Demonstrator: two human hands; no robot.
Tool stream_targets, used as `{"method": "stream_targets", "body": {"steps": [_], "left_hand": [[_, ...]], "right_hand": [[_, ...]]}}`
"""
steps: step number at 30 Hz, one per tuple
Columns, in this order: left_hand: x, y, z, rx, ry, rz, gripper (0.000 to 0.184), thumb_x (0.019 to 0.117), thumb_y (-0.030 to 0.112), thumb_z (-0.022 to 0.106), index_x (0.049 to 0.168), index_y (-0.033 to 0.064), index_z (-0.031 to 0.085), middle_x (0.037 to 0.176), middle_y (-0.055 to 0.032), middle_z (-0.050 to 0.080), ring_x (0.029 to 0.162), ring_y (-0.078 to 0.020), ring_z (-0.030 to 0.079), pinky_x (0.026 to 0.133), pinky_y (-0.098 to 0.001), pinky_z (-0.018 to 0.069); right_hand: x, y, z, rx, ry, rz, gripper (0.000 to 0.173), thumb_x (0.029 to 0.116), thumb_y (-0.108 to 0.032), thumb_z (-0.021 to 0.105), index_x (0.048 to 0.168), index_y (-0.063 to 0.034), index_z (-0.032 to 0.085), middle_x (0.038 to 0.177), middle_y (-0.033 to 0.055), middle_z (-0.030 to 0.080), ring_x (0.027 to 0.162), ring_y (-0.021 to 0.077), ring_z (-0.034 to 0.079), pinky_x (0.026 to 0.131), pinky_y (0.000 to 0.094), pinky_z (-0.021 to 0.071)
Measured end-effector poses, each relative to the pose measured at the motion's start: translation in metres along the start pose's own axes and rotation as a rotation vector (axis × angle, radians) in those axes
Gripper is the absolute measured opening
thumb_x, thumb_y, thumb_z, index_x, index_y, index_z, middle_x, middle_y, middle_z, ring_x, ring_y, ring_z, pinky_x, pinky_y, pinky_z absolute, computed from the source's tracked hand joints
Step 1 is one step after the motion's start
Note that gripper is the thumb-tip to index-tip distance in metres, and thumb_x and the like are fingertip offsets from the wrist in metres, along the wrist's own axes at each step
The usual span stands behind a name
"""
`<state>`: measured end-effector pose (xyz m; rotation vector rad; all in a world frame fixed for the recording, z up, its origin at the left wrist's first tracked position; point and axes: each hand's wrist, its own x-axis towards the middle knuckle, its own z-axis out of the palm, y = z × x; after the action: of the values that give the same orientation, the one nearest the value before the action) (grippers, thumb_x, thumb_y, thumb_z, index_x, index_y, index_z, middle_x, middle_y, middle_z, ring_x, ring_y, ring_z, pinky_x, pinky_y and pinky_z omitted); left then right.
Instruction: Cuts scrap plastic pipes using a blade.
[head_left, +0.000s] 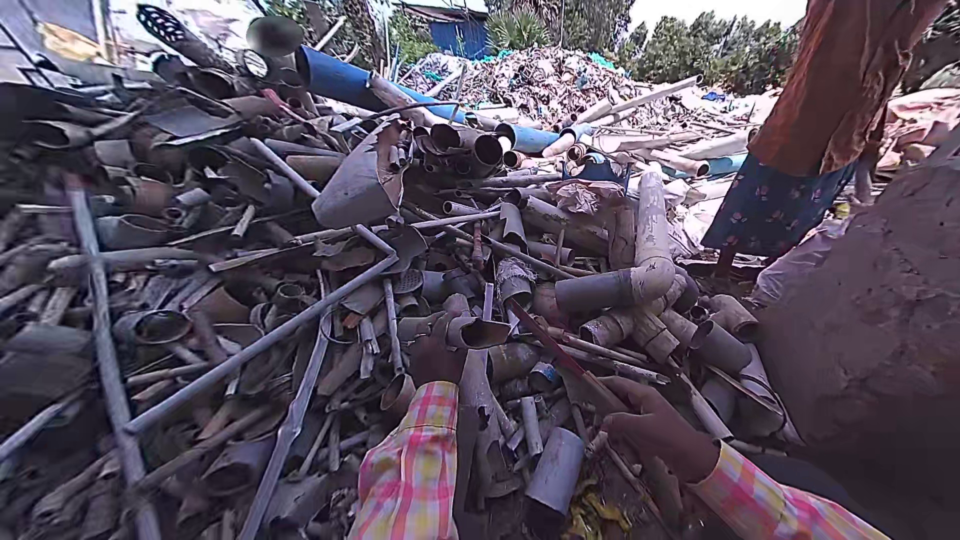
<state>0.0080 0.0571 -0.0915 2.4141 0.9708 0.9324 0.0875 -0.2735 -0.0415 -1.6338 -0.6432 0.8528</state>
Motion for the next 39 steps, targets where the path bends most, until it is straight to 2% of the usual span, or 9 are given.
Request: {"method": "stream_targets", "body": {"steps": [9, 13, 16, 19, 23, 25, 27, 31, 39], "left_hand": [[-0.002, -0.014, -0.001, 0.244, 0.086, -0.030, 0.055, 0.0774, -0.001, 0.077, 0.129, 0.0166, 0.070, 0.143, -0.0192, 0.059, 0.136, -0.0466, 0.050, 0.114, -0.0726, 0.0235], [-0.006, -0.008, 0.010, 0.346, 0.023, 0.077, 0.060, 0.0722, -0.005, 0.082, 0.128, 0.0139, 0.070, 0.136, -0.0225, 0.063, 0.136, -0.0500, 0.048, 0.115, -0.0779, 0.0118], [-0.001, -0.015, 0.026, 0.439, -0.089, 0.238, 0.057, 0.0725, -0.001, 0.082, 0.126, 0.0156, 0.072, 0.130, -0.0210, 0.067, 0.134, -0.0500, 0.051, 0.111, -0.0809, 0.0173], [-0.003, -0.001, 0.026, 0.496, -0.175, 0.361, 0.047, 0.0764, -0.005, 0.078, 0.118, 0.0155, 0.076, 0.127, -0.0203, 0.069, 0.134, -0.0510, 0.051, 0.111, -0.0825, 0.0156], [-0.013, 0.059, -0.002, 0.775, -0.598, 0.356, 0.053, 0.0921, 0.003, 0.063, 0.142, 0.0204, 0.061, 0.146, -0.0127, 0.059, 0.148, -0.0389, 0.038, 0.120, -0.0716, 0.0132], [-0.018, 0.044, 0.007, 0.634, -0.495, 0.587, 0.045, 0.0845, -0.004, 0.066, 0.128, 0.0073, 0.070, 0.130, -0.0201, 0.068, 0.136, -0.0450, 0.053, 0.115, -0.0770, 0.0136], [-0.013, 0.066, 0.004, 0.842, -0.751, 0.460, 0.054, 0.0930, 0.001, 0.061, 0.144, 0.0152, 0.058, 0.149, -0.0107, 0.057, 0.147, -0.0354, 0.041, 0.121, -0.0695, 0.0103], [-0.010, 0.087, -0.004, 0.919, -0.869, 0.422, 0.052, 0.0947, 0.002, 0.060, 0.146, 0.0111, 0.054, 0.146, -0.0157, 0.058, 0.138, -0.0378, 0.051, 0.121, -0.0685, 0.0143], [-0.006, 0.042, 0.014, 0.737, -0.620, 0.328, 0.054, 0.0844, -0.001, 0.069, 0.137, 0.0103, 0.064, 0.133, -0.0193, 0.066, 0.132, -0.0429, 0.056, 0.120, -0.0691, 0.0148]], "right_hand": [[-0.008, 0.000, -0.016, -0.284, 0.034, -0.213, 0.039, 0.0873, -0.013, 0.074, 0.126, -0.0111, 0.072, 0.110, -0.0006, 0.075, 0.076, 0.0018, 0.069, 0.067, 0.0210, 0.0590], [-0.008, -0.006, -0.017, -0.742, 0.052, -0.245, 0.042, 0.0923, -0.013, 0.069, 0.134, -0.0120, 0.070, 0.118, 0.0172, 0.071, 0.100, 0.0293, 0.070, 0.086, 0.0486, 0.0571], [-0.019, -0.012, -0.005, -1.122, 0.181, -0.314, 0.034, 0.0966, -0.016, 0.064, 0.129, -0.0223, 0.073, 0.104, 0.0219, 0.069, 0.078, 0.0394, 0.071, 0.059, 0.0568, 0.0560], [-0.037, -0.022, 0.007, -1.232, 0.212, -0.315, 0.027, 0.1034, -0.020, 0.057, 0.125, -0.0197, 0.074, 0.098, 0.0224, 0.069, 0.069, 0.0379, 0.069, 0.055, 0.0526, 0.0551], [-0.046, -0.033, 0.007, -1.239, 0.093, -0.223, 0.028, 0.1045, -0.024, 0.057, 0.125, -0.0142, 0.073, 0.103, 0.0229, 0.069, 0.075, 0.0399, 0.070, 0.058, 0.0553, 0.0547], [-0.035, -0.033, 0.001, -1.194, -0.036, -0.108, 0.031, 0.1058, -0.027, 0.056, 0.130, -0.0127, 0.069, 0.112, 0.0241, 0.068, 0.087, 0.0426, 0.070, 0.066, 0.0598, 0.0551], [-0.025, -0.030, -0.003, -1.149, -0.087, -0.064, 0.031, 0.1045, -0.028, 0.058, 0.124, -0.0054, 0.069, 0.113, 0.0253, 0.067, 0.094, 0.0447, 0.070, 0.071, 0.0627, 0.0543], [-0.025, -0.030, -0.007, -1.130, -0.063, -0.071, 0.030, 0.1027, -0.025, 0.061, 0.118, -0.0002, 0.067, 0.110, 0.0248, 0.067, 0.094, 0.0437, 0.070, 0.071, 0.0609, 0.0547], [-0.043, -0.028, 0.004, -1.010, 0.091, -0.281, 0.026, 0.1007, -0.010, 0.060, 0.122, -0.0040, 0.073, 0.113, 0.0247, 0.067, 0.092, 0.0403, 0.071, 0.074, 0.0548, 0.0582]]}}
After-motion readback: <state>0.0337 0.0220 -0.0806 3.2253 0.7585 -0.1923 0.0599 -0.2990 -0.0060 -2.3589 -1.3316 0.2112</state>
